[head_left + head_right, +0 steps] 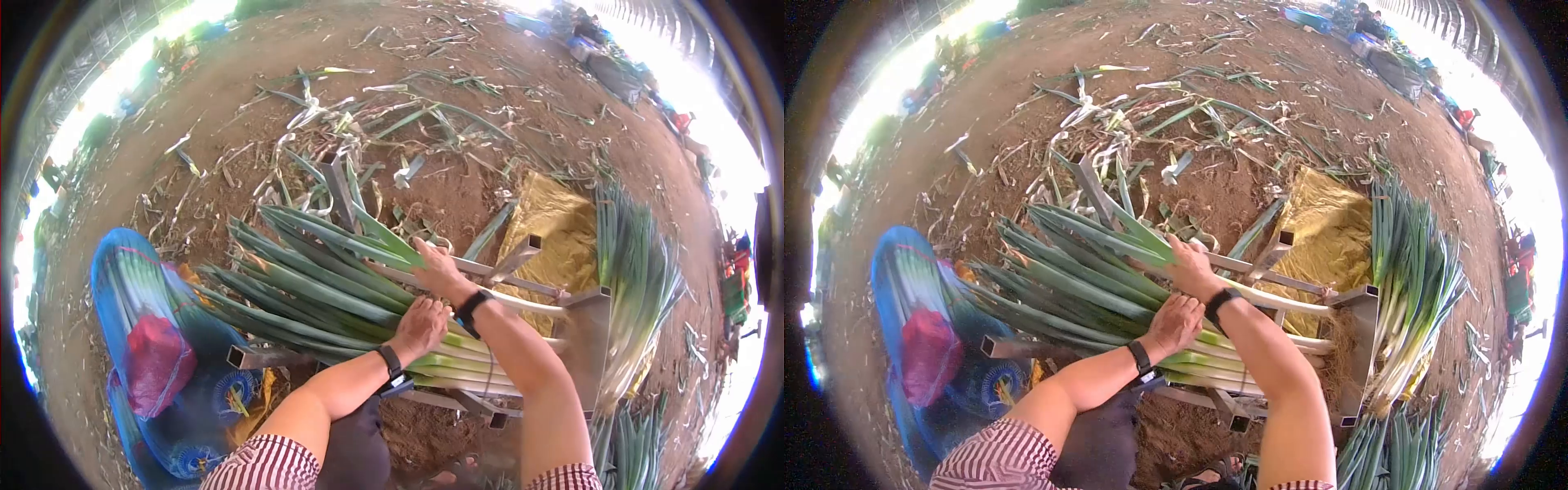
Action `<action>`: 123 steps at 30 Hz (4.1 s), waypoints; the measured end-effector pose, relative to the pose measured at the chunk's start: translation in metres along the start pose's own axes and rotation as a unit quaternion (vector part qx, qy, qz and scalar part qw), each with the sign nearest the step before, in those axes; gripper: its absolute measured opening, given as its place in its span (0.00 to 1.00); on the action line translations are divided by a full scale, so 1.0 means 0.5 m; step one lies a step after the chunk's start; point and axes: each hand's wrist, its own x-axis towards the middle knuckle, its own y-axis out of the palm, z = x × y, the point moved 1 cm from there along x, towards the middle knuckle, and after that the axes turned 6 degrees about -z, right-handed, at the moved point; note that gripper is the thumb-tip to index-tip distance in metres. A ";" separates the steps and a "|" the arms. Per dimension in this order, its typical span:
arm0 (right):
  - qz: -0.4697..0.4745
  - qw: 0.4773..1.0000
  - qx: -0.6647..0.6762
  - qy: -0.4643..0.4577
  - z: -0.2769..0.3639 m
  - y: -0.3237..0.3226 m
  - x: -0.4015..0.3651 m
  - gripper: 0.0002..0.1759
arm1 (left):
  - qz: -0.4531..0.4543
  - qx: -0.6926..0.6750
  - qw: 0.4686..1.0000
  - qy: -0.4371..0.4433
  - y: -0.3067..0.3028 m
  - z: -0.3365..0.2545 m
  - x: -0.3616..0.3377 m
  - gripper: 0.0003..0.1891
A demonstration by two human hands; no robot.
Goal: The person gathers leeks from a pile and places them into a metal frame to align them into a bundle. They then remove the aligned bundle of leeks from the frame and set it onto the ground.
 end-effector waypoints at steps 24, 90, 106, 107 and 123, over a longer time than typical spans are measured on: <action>0.026 0.997 -0.078 0.004 0.070 0.028 0.028 0.13 | -0.085 -0.272 0.945 -0.162 0.024 0.017 0.005 0.13; -0.370 0.887 -0.149 0.231 0.235 -0.829 -0.722 0.16 | -0.137 -0.004 0.990 0.023 0.107 0.052 -0.023 0.07; -0.192 0.950 0.012 -0.245 0.434 -0.296 -0.007 0.15 | -0.098 0.038 0.994 0.000 0.049 0.001 -0.014 0.11; -0.157 0.960 0.025 -0.229 0.412 -0.256 -0.010 0.16 | -0.115 0.038 0.993 0.003 0.064 0.006 -0.018 0.14; 0.061 0.996 -0.066 -0.017 -0.108 0.047 -0.082 0.10 | -0.043 -0.093 0.993 -0.055 0.041 0.004 -0.020 0.17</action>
